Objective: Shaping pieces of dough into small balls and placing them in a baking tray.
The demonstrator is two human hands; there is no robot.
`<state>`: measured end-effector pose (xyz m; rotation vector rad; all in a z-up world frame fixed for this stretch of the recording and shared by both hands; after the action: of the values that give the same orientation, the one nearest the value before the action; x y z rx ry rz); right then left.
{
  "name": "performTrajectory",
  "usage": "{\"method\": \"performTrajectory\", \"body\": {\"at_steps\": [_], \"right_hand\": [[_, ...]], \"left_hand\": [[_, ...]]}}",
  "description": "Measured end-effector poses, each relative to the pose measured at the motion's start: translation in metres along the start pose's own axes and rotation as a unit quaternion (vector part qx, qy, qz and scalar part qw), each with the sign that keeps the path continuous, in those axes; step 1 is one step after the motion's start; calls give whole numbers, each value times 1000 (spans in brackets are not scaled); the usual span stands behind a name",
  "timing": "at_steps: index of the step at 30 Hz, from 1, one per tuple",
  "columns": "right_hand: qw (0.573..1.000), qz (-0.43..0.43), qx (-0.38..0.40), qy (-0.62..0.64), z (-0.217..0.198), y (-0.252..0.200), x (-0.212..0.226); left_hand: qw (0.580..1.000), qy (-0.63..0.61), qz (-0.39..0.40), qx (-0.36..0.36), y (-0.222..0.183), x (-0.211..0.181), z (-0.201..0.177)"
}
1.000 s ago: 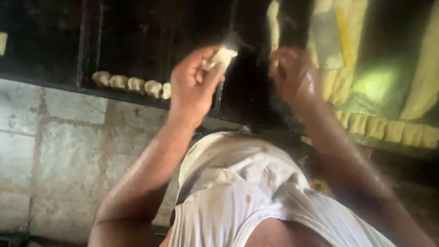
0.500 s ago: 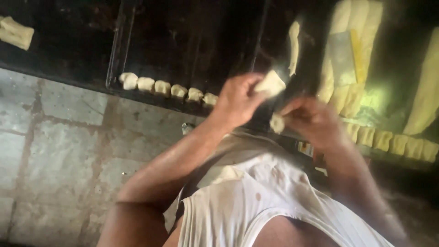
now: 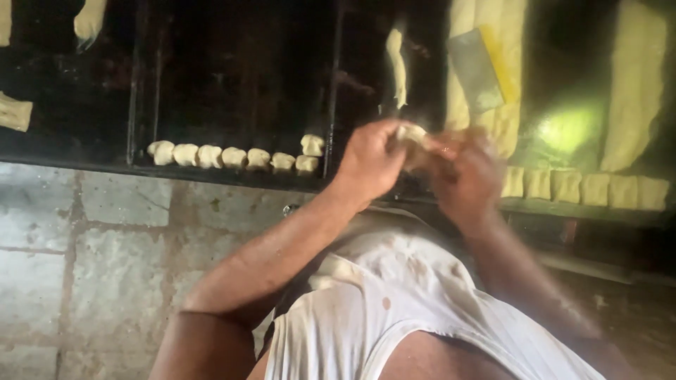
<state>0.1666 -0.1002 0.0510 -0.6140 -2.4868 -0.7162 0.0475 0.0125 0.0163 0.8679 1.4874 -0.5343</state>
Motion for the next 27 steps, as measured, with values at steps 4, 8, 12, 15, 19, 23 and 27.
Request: {"method": "performTrajectory", "body": {"at_steps": [4, 8, 12, 15, 19, 23, 27], "right_hand": [[990, -135, 8, -32, -7, -15, 10], [979, -186, 79, 19, -28, -6, -3], [974, 124, 192, 13, -28, 18, -57], [753, 335, 266, 500, -16, 24, -58], [817, 305, 356, 336, -21, 32, -67], [960, 189, 206, -25, -48, 49, -41], [991, -121, -3, 55, -44, 10, -26]], "left_hand": [[962, -232, -137, -44, 2, 22, 16], [994, -28, 90, -51, 6, -2, 20], [996, 47, 74, -27, -2, -40, 31], [986, -27, 163, -13, -5, -43, 43], [988, 27, 150, -27, -3, -42, 41], [983, 20, 174, -47, -3, -50, 49], [999, 45, -1, 13, 1, -18, 57]]}}
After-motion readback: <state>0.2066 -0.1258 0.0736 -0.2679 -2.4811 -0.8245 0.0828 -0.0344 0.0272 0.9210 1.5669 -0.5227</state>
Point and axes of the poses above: each hand's wrist, its own y-axis towards the middle knuckle, its own z-axis out of the palm, x = y × z, the point moved 6 cm from there along y, towards the middle knuckle, and after that the axes turned 13 degrees about z, right-handed, at the moved point
